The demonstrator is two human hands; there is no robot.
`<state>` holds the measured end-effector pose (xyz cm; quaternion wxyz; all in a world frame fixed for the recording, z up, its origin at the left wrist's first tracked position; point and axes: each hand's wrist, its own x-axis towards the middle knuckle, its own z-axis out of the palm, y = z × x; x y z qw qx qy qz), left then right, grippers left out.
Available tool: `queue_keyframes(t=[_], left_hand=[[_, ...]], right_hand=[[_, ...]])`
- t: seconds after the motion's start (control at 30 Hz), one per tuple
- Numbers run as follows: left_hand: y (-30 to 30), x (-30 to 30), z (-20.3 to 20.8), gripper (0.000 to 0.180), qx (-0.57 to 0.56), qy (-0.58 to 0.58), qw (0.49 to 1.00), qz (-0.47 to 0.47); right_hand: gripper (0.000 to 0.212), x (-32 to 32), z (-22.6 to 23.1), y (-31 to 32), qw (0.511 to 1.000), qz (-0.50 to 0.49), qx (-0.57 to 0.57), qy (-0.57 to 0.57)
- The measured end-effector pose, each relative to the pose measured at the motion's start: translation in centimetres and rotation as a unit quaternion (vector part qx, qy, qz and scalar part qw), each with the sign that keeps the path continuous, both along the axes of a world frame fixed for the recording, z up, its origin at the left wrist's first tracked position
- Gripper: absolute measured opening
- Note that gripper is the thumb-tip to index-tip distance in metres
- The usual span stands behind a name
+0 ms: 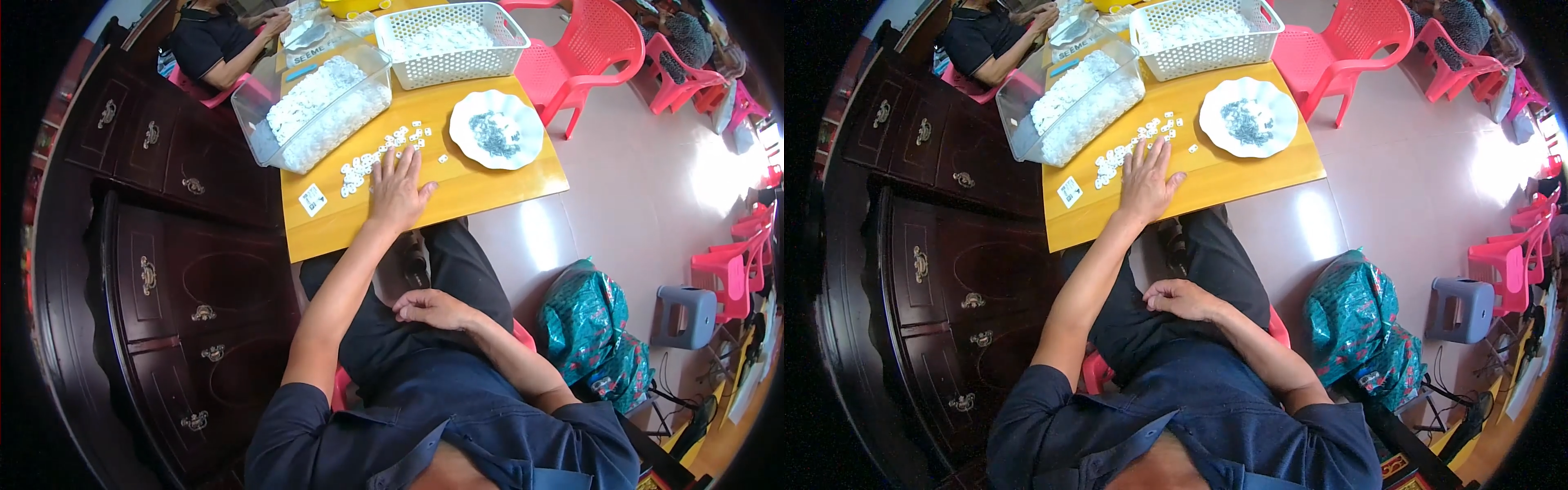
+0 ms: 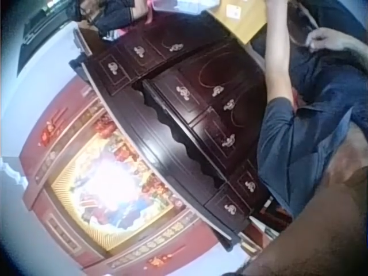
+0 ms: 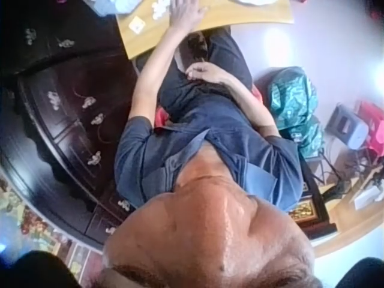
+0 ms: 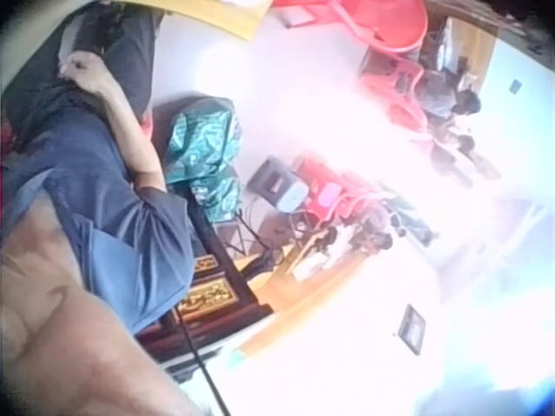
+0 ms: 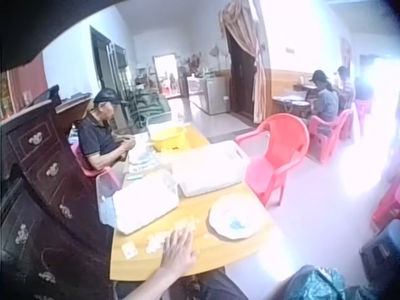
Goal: Manually assembling small white plastic components at a work table in a workshop.
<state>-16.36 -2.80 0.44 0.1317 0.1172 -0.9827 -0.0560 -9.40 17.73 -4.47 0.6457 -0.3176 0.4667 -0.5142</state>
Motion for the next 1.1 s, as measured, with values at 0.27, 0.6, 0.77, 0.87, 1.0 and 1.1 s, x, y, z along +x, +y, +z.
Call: queue_keyframes(t=[0.27,0.6,0.77,0.87,1.0,1.1], left_hand=[[-0.1,1.0,0.2,0.065,0.007,0.024,1.0,0.012],[0.4,2.5,1.4,0.055,-0.004,0.03,1.0,0.0],[0.2,3.9,1.2,0.052,0.013,0.05,0.999,0.0],[0.6,4.8,1.2,0.051,0.012,0.069,0.997,-0.009],[0.9,7.0,1.1,0.051,0.015,0.094,0.995,-0.034],[0.7,8.9,0.8,0.052,0.028,0.129,0.989,-0.063]], right_hand=[[0.021,0.1,0.6,0.0,1.0,-0.024,0.003,0.015],[0.022,-0.3,1.3,0.0,1.0,-0.019,0.01,-0.008],[0.024,-0.3,2.1,-0.2,0.998,-0.014,0.026,-0.056],[0.025,-0.5,1.1,0.0,0.998,-0.023,0.035,-0.044],[0.025,-0.5,0.3,0.2,0.996,-0.045,0.029,-0.07],[0.025,-0.6,0.4,0.1,0.995,-0.047,0.047,-0.071]])
